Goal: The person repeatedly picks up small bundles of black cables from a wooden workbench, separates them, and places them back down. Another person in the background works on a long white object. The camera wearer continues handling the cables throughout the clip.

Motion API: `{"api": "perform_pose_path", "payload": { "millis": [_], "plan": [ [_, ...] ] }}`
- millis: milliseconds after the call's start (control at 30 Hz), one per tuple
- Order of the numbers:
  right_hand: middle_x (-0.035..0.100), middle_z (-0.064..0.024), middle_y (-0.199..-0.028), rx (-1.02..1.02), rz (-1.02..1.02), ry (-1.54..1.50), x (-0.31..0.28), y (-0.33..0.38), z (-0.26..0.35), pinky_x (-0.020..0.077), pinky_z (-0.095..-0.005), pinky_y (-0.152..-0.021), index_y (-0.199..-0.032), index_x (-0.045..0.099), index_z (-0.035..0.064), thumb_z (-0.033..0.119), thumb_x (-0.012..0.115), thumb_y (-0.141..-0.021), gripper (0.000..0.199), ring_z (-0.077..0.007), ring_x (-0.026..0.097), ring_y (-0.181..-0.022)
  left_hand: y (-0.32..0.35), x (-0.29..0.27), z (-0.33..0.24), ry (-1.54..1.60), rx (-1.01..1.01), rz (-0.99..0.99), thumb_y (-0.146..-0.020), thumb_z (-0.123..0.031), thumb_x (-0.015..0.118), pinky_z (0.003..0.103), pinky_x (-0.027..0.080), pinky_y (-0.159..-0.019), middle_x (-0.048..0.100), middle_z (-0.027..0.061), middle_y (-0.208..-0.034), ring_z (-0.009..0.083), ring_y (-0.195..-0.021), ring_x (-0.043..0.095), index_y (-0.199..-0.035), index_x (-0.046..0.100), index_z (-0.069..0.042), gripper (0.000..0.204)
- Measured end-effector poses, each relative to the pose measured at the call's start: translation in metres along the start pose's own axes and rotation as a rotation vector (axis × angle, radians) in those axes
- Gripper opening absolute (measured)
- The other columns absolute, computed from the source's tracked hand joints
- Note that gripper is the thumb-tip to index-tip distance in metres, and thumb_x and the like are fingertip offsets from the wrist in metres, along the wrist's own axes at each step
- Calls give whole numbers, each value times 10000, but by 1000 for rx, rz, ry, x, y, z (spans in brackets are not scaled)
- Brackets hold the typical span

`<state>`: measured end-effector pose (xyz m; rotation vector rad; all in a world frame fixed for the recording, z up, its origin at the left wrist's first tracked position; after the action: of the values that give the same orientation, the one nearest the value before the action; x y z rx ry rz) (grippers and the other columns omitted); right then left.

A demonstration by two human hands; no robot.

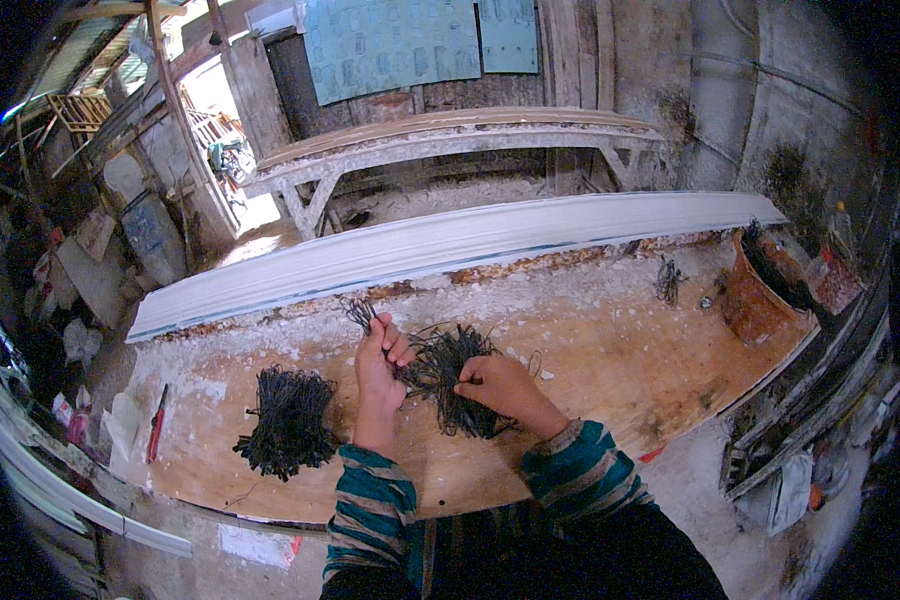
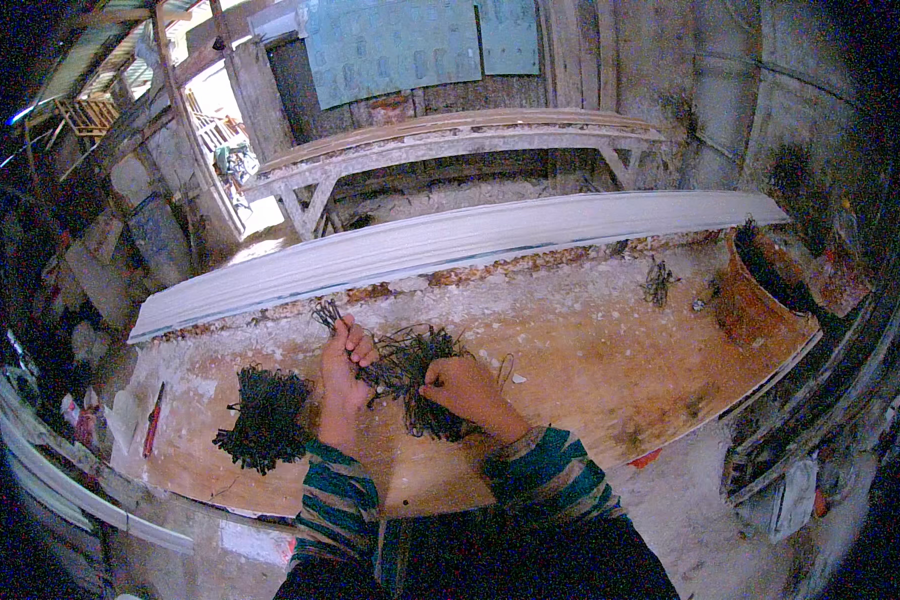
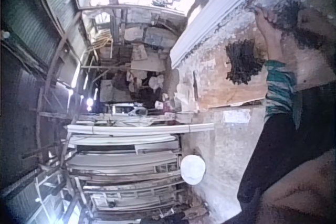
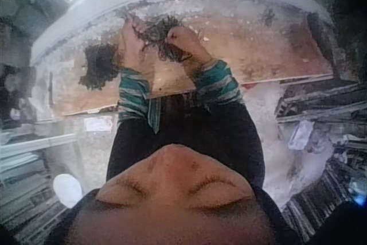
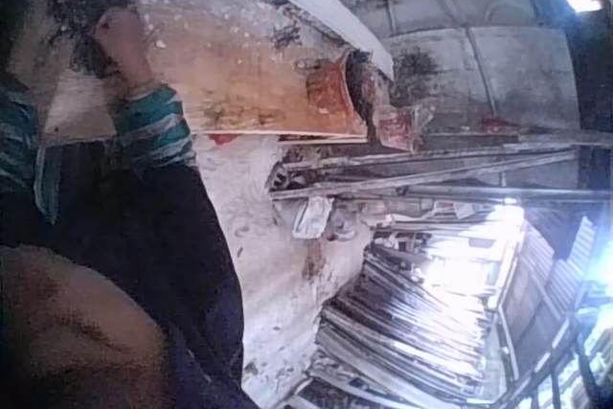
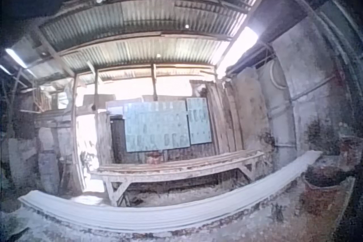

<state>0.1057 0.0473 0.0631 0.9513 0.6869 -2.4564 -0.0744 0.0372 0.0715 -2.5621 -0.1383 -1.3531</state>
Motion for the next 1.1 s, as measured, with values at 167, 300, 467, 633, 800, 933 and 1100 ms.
{"api": "perform_pose_path", "payload": {
  "millis": [167,300,467,633,800,933,1100],
  "plan": [
    [604,-73,-664,130,-65,-351,-10,-6,-9,446,-345,-566,-758,633,55,269,653,-744,215,-202,577,-618,1,4,1,-10,-52,42,-907,-298,451,199,268,-410,314,-50,-584,47,-461,296,-922,495,-75,228],
    [570,7,-655,175,-143,-541,-20,-8,-11,399,-247,-549,-750,616,38,222,636,-786,189,-89,504,-601,5,12,11,-40,-134,84,-902,-312,458,195,272,-413,316,-52,-585,44,-462,299,-915,490,-74,240],
    [562,25,-681,210,-130,-668,-26,-8,-10,382,-211,-572,-756,604,34,201,631,-803,175,-61,478,-620,13,21,33,-178,-220,39,-885,-348,481,191,277,-426,316,-52,-601,42,-481,304,-961,493,-57,301],
    [576,16,-678,183,-59,-831,-25,-5,10,408,-213,-612,-750,597,35,167,625,-808,147,-64,512,-650,26,33,49,-394,-250,66,-840,-382,550,175,279,-450,377,-69,-651,28,-521,318,-1112,490,-65,421],
    [626,-45,-694,112,-24,-818,-10,-8,-2,461,-244,-603,-758,596,15,165,597,-825,164,-103,582,-639,27,34,52,-513,-243,63,-826,-347,589,169,286,-450,436,-73,-690,18,-541,348,-1113,508,-80,400],
    [631,-77,-723,5,-87,-685,-13,-8,-1,484,-241,-602,-766,572,-2,104,589,-827,124,-137,613,-662,29,37,50,-544,-272,22,-823,-302,606,172,286,-448,440,-68,-679,20,-546,366,-1025,533,-76,312],
    [605,-17,-695,78,-10,-790,-14,-6,6,455,-222,-607,-746,589,19,118,621,-806,120,-85,571,-642,27,29,51,-488,-279,-88,-824,-281,598,194,288,-447,430,-57,-650,41,-532,376,-858,527,-78,218]
  ]
}}
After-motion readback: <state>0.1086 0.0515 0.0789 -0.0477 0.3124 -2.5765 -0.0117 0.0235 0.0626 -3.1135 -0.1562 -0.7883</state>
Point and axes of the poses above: each hand's wrist, its own y-axis away from the middle knuckle, its own x-axis out of the palm, z = x × y, the point moved 3 cm from there along -y, towards the middle knuckle
